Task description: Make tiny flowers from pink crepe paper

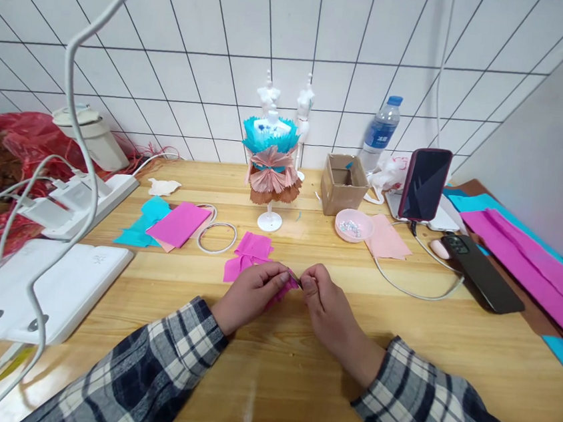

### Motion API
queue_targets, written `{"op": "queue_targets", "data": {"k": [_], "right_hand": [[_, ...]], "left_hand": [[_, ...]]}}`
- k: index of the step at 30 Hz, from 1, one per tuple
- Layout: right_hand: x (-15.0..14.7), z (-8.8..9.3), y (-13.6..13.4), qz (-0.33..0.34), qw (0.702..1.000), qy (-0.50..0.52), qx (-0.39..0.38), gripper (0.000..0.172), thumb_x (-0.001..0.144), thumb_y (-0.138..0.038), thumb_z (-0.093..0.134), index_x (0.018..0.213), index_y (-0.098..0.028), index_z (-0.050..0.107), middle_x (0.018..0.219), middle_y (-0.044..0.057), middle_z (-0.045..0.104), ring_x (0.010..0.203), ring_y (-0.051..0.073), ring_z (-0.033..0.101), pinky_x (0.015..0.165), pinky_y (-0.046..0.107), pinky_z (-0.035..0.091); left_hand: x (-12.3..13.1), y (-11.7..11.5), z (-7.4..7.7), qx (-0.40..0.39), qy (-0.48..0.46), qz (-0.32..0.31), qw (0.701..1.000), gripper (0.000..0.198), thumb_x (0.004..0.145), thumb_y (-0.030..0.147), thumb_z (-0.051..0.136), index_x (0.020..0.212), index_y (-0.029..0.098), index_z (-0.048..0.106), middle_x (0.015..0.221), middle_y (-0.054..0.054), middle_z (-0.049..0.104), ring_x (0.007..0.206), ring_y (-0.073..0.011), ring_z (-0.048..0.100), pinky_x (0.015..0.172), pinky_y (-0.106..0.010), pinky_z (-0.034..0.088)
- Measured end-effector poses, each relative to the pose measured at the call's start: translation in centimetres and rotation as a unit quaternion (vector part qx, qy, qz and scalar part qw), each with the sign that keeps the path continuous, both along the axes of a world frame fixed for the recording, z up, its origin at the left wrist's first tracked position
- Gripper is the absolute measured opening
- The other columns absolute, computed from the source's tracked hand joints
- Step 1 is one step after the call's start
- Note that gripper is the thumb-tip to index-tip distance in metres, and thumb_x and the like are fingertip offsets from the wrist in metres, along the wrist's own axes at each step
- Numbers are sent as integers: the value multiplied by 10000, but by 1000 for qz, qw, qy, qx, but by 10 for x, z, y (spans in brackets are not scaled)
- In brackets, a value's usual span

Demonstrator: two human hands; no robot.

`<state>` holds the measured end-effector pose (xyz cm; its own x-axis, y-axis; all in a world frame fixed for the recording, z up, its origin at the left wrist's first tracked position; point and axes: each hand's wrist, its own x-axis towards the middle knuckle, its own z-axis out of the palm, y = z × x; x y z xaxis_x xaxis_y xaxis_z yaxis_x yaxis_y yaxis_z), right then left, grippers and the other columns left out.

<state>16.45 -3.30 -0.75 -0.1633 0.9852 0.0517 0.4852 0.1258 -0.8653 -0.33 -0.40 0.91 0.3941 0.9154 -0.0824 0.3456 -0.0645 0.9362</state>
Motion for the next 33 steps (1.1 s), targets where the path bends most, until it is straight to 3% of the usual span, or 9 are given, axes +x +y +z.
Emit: {"op": "queue_targets", "data": {"k": [10,14,17,22,25,28,30,31,33], "right_hand": [[-2,-3,1,-20,999,-22,15,272,964,-446,281,843,-234,401,644,-26,535,568,170,522,538,264,349],[21,3,16,-64,993,-91,39,290,959,-461,296,865,-229,444,643,-18,560,566,167,540,528,254,336],[59,6,38,-99,968,-227,40,271,925,-469,383,899,-227,504,691,8,608,586,179,554,510,256,298],[106,1,58,-65,933,-353,10,264,882,-484,482,860,-234,563,719,18,636,656,196,569,537,264,317],[102,3,55,-69,906,-410,79,223,856,-424,552,874,-213,624,865,89,655,859,258,572,673,330,394],[79,11,43,-97,888,-418,166,268,846,-338,578,1060,-189,640,1052,154,639,1039,323,516,835,437,402],[59,16,31,1,910,-362,203,284,882,-277,514,1130,-209,636,1137,131,636,1098,296,515,939,456,383],[49,17,25,101,917,-325,210,319,896,-263,486,1185,-233,616,1193,99,628,1139,267,512,989,447,369],[31,15,14,280,899,-263,209,386,905,-320,483,1282,-289,558,1300,37,585,1267,237,443,1076,450,312]], "left_hand": [[1,-1,-1,-9,-15,-8,1000,280,873,377,493,839,150,653,646,5,554,599,-121,481,567,-225,404],[-9,6,-2,-2,-25,35,999,300,874,400,506,890,152,673,716,-20,610,656,-135,528,615,-239,438],[-23,17,-6,15,-63,103,993,310,855,427,545,905,149,675,805,-51,646,733,-153,562,650,-248,455],[-34,28,-11,-26,-107,146,983,345,829,450,580,960,141,656,701,-14,600,561,-91,479,518,-198,383],[-30,24,-9,4,-98,151,984,316,839,437,565,923,148,662,758,-24,624,610,-102,509,570,-215,412],[-25,17,-6,42,-70,151,985,307,845,431,544,872,151,669,751,-25,631,648,-123,530,615,-238,433],[-23,16,-6,31,-62,126,990,320,850,436,529,869,146,663,739,-26,634,662,-135,545,631,-247,443],[-23,16,-7,16,-61,108,992,330,852,441,522,879,142,659,739,-29,640,667,-140,556,631,-249,447],[-25,18,-10,-8,-50,82,995,342,849,450,521,887,138,656,754,-37,658,682,-151,577,630,-253,454]]}}
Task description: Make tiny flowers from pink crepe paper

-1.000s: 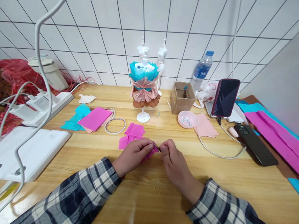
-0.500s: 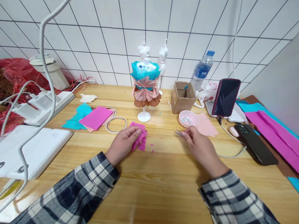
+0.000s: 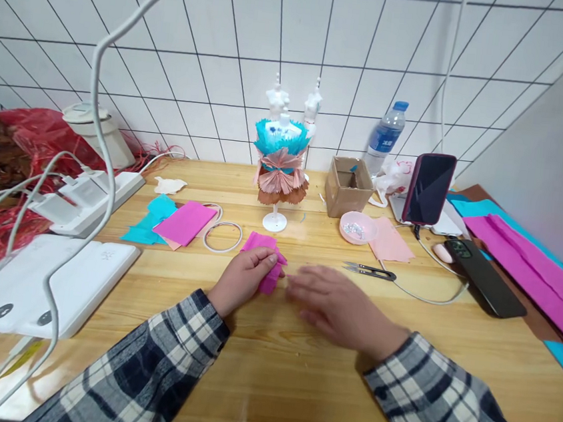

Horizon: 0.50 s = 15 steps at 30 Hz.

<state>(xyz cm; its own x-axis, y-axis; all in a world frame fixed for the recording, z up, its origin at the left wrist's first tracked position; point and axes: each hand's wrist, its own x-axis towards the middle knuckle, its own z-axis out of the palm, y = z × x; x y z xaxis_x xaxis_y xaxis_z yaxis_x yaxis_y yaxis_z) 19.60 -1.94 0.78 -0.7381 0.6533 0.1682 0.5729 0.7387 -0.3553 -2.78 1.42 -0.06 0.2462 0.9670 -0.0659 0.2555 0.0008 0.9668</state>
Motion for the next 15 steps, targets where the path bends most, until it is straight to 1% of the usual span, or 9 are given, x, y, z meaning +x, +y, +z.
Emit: {"op": "queue_targets", "data": {"k": [2,4,6,7,9,11,12,13,15], "right_hand": [[-10,-4,-5,54,998,13,-40,394,929,-333,449,1311,-299,535,1313,13,584,1322,214,399,1127,466,238],[-10,-9,0,56,997,10,-60,393,952,-313,410,1330,-308,514,1326,6,575,1328,198,401,1148,493,171],[0,-14,14,36,998,-8,-60,402,968,-278,366,1349,-303,489,1349,16,553,1304,178,439,1154,505,137],[7,-16,24,16,998,-20,-50,404,972,-268,346,1349,-292,490,1347,26,554,1286,174,462,1153,510,136],[23,-19,42,-73,997,-24,-10,392,966,-282,358,1314,-242,536,1324,65,571,1255,198,498,1135,517,200],[37,-19,55,-179,983,-14,47,386,956,-283,374,1269,-190,580,1295,100,591,1243,227,510,1103,517,274],[40,-18,57,-210,975,-6,65,381,949,-285,391,1259,-186,589,1289,99,597,1231,232,520,1088,506,309],[40,-17,56,-226,971,6,74,375,943,-284,404,1253,-189,594,1281,93,604,1208,228,538,1070,482,346],[32,-13,47,-203,977,29,67,362,935,-266,419,1245,-214,600,1266,71,618,1155,204,577,1040,428,397]], "left_hand": [[-3,3,-2,-8,17,-3,1000,341,842,449,530,880,137,660,769,-44,675,695,-157,593,644,-258,460],[-6,6,-3,-10,28,5,1000,340,849,442,520,887,134,659,769,-46,683,670,-150,596,638,-259,459],[-8,8,-2,2,45,12,999,337,869,427,492,909,134,654,754,-42,681,622,-140,585,604,-254,448],[-9,8,-1,18,65,14,998,333,880,418,477,917,137,654,743,-38,678,608,-139,580,591,-252,443],[-10,6,1,65,120,16,991,328,901,396,448,932,150,662,762,-41,687,646,-155,598,617,-262,451],[-9,3,3,118,167,16,979,334,918,374,426,1000,166,674,890,-61,717,802,-191,638,734,-292,471],[-8,1,4,140,183,17,973,343,925,365,417,1055,174,670,986,-70,718,898,-207,640,803,-309,468],[-7,0,4,157,193,17,968,355,929,356,411,1118,181,655,1082,-75,703,984,-218,628,864,-321,456],[-5,-3,5,173,197,21,965,395,934,346,402,1239,182,592,1206,-77,657,1080,-222,598,935,-328,433]]}}
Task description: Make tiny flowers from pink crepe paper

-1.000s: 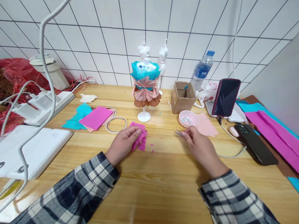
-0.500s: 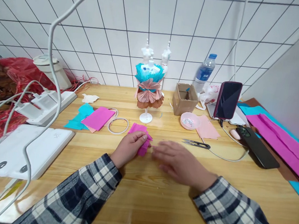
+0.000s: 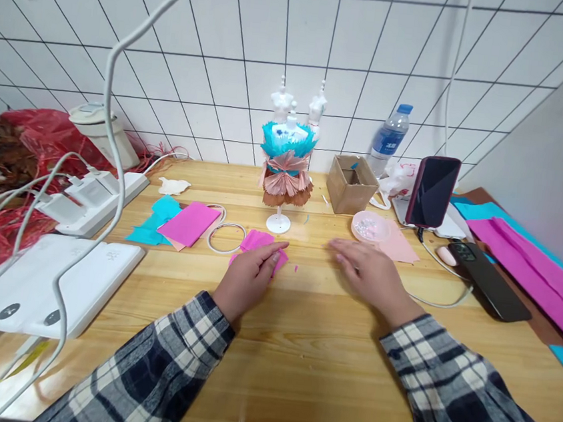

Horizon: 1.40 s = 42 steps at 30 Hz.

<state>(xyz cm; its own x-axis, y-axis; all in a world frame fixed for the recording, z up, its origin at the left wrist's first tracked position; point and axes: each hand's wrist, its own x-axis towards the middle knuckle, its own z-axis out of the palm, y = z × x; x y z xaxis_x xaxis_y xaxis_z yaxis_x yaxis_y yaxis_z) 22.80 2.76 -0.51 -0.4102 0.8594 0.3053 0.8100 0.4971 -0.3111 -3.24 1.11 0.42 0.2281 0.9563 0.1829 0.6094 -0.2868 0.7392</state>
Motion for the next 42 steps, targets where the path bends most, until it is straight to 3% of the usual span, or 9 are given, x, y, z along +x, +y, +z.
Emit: {"op": "queue_targets", "data": {"k": [5,11,16,19,23,30,33,36,42], "right_hand": [[-41,3,-23,228,971,-46,-45,394,929,-294,447,1309,-237,534,1336,37,566,1258,200,484,1128,454,265],[-21,-12,-6,-22,998,-53,2,388,930,-186,395,1285,-129,543,1320,124,566,1220,245,511,1091,466,318],[-7,-9,-11,-48,992,90,76,333,925,-151,406,1206,-199,578,1139,79,651,1063,198,596,925,359,481],[-15,-1,-21,-4,987,128,94,312,897,-258,539,1204,-205,566,965,74,666,926,203,623,828,352,513],[-34,5,-33,157,970,136,130,312,861,-197,596,1168,-250,592,1161,73,600,1086,205,551,935,380,455],[-43,6,-40,150,949,232,150,64,831,-201,644,854,-256,670,1063,24,626,1002,174,562,901,356,436],[-35,3,-32,87,972,189,105,40,831,-214,624,804,-224,652,1005,35,641,965,184,560,871,352,429],[-33,-1,-24,-56,993,86,63,43,805,-225,631,773,-196,632,977,55,636,932,211,538,816,358,396],[-50,0,-29,-79,988,-117,64,139,894,-263,520,843,-196,630,953,67,630,886,224,492,717,369,303]], "left_hand": [[5,0,-1,-9,-41,9,999,425,938,338,398,1304,164,527,1209,-80,643,1067,-205,591,934,-306,433],[7,-2,-2,-30,-42,-11,999,455,930,329,425,1355,170,445,678,16,553,642,-140,523,655,-254,422],[11,-7,-2,-100,-107,-104,984,577,914,359,479,1431,172,301,598,66,424,559,-101,418,564,-215,347],[12,-9,1,-203,-208,-147,945,695,891,410,528,1467,187,208,588,71,459,509,-79,407,500,-193,310],[13,-13,4,-329,-310,-201,869,813,855,421,595,1491,228,126,570,80,474,432,-57,378,421,-174,259],[13,-14,2,-415,-328,-213,821,693,812,420,649,1412,221,365,557,77,441,403,-40,333,387,-174,217],[12,-6,-2,-321,-349,-90,876,527,836,416,606,1300,202,476,623,61,447,448,-47,355,426,-177,279],[11,-1,-4,-70,-256,53,963,338,846,353,593,1132,174,564,699,32,503,538,-77,426,521,-211,377],[19,-9,3,168,63,-121,976,235,893,237,519,1105,193,607,1054,-76,643,991,-197,572,888,-358,461]]}}
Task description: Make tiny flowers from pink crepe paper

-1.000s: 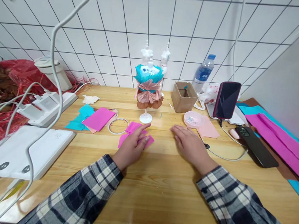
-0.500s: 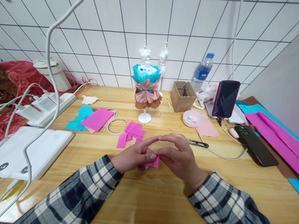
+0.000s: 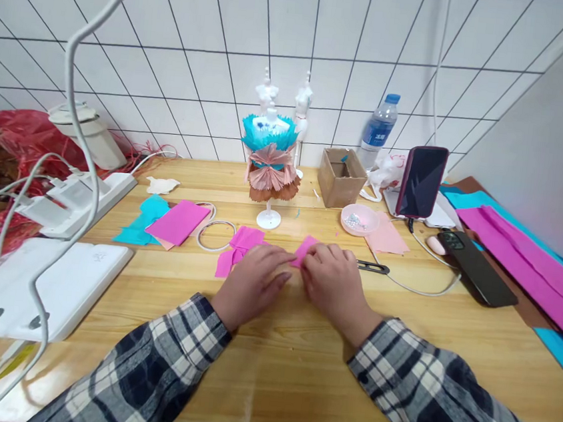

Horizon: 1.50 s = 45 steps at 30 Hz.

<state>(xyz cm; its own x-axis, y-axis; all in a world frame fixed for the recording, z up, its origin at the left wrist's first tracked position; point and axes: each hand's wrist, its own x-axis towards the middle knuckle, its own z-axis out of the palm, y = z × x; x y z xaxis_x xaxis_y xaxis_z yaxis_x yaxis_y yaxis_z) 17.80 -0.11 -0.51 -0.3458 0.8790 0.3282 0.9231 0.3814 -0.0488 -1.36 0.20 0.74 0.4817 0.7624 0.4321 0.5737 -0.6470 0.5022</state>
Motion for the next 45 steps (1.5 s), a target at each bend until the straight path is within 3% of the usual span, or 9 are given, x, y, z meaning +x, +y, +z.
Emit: {"op": "queue_targets", "data": {"k": [5,9,14,17,19,25,33,40,45], "right_hand": [[1,2,-2,45,998,-35,-38,164,892,-156,486,880,-185,647,927,82,641,883,226,496,726,375,308],[12,5,-4,60,982,107,-145,271,846,-69,453,990,-180,654,972,80,656,897,202,552,769,350,389],[24,3,-6,219,791,296,-488,287,897,-188,426,1084,-201,643,1012,51,696,804,142,663,713,289,511],[30,1,1,95,872,412,-247,316,872,-236,511,1174,-210,603,1261,94,599,1140,202,571,894,360,487],[33,2,6,81,883,437,-151,358,877,-254,527,1233,-226,560,1377,93,507,1256,217,478,944,375,460],[25,-2,1,149,926,325,-120,119,862,-222,569,913,-201,675,829,35,672,743,143,606,659,263,473],[8,-10,-4,160,972,115,-132,136,886,-234,563,871,-189,690,811,38,654,804,163,559,753,287,424],[3,-9,-7,110,980,78,-144,145,885,-224,554,840,-185,687,808,36,641,817,162,569,744,275,410],[1,-6,-10,86,981,87,-148,123,875,-226,558,842,-197,673,806,23,641,802,159,572,714,270,402]], "left_hand": [[3,-1,-9,-37,147,-81,985,399,911,189,442,1309,171,468,1326,-109,546,1225,-218,490,1057,-413,383],[-3,4,-16,-51,222,-59,972,382,934,268,431,1302,184,488,1367,-99,522,1270,-230,459,1102,-471,306],[-10,8,-13,-62,203,-48,976,327,966,255,354,1194,204,583,1260,-70,611,1188,-186,529,1101,-424,303],[-11,9,-12,-68,183,-47,980,293,954,241,388,1134,206,616,1203,-69,642,1157,-198,546,1087,-445,307],[-9,9,-10,-68,173,-64,980,266,944,236,417,1093,214,636,1179,-67,653,1161,-208,541,1083,-463,302],[0,6,-6,-82,142,-106,981,246,939,209,435,1056,225,651,1124,-49,678,1123,-205,558,1055,-463,326],[-4,9,-16,-87,114,-110,983,239,915,174,454,1048,207,650,1158,-69,657,1165,-201,535,1035,-394,375],[4,-1,-5,-9,185,-2,983,150,858,290,571,832,212,696,947,-62,659,941,-241,536,873,-461,331],[9,-5,-5,-9,214,0,977,201,881,228,515,795,205,694,812,-50,663,846,-216,521,851,-452,283]]}}
